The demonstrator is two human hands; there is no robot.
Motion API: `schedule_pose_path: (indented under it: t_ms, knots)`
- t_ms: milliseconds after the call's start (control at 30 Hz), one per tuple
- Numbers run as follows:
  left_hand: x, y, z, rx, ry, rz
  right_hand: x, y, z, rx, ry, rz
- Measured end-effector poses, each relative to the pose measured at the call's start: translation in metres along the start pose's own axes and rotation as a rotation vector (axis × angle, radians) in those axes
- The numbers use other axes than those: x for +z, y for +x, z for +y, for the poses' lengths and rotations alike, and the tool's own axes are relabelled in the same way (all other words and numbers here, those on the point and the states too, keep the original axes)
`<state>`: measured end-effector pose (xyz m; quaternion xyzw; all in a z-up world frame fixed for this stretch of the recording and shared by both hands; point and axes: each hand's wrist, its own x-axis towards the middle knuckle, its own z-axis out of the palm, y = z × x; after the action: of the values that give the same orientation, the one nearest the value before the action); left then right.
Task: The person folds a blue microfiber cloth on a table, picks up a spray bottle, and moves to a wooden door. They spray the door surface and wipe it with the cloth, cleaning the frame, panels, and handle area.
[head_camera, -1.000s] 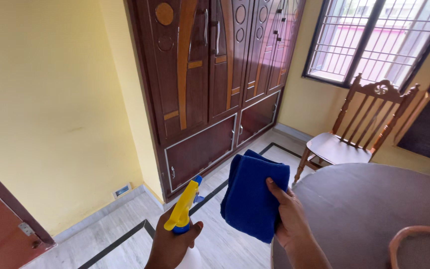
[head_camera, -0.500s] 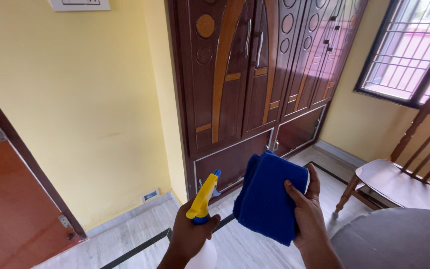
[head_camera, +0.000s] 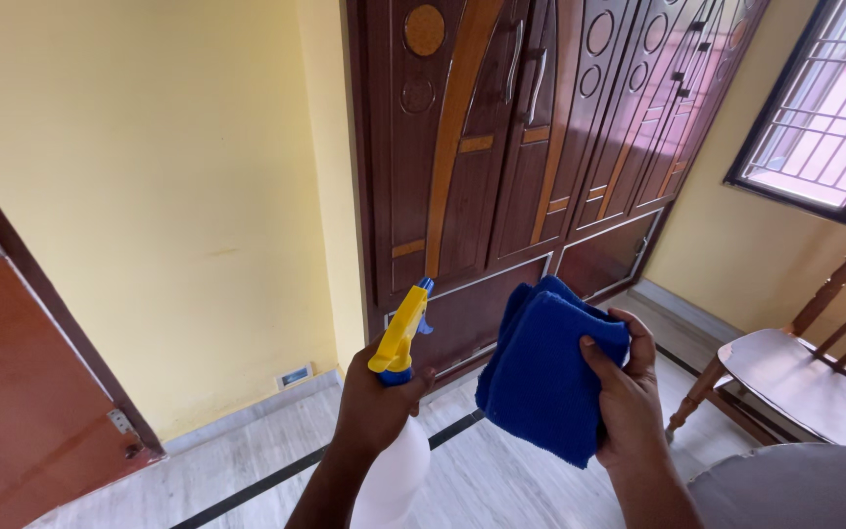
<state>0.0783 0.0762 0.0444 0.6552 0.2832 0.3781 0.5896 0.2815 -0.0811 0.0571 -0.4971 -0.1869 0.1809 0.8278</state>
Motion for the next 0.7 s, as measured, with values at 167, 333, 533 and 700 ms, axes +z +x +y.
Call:
schedule_pose_path:
  t_ms: [167, 333, 533, 700]
  knots:
    - [-0.007, 0.038, -0.004, 0.011, -0.018, 0.008, 0.009, 0.018, 0.014, -0.082, -0.069, 0.019]
    - [-0.024, 0.089, 0.005, 0.03, 0.01, -0.005, 0.036, 0.053, 0.028, -0.264, -0.188, 0.022]
    - [-0.045, 0.146, 0.015, 0.04, -0.004, -0.035, 0.072, 0.098, 0.048, -0.315, -0.376, 0.011]
    - [-0.069, 0.189, 0.015, 0.054, 0.015, -0.038, 0.107, 0.128, 0.063, -0.217, -0.606, 0.058]
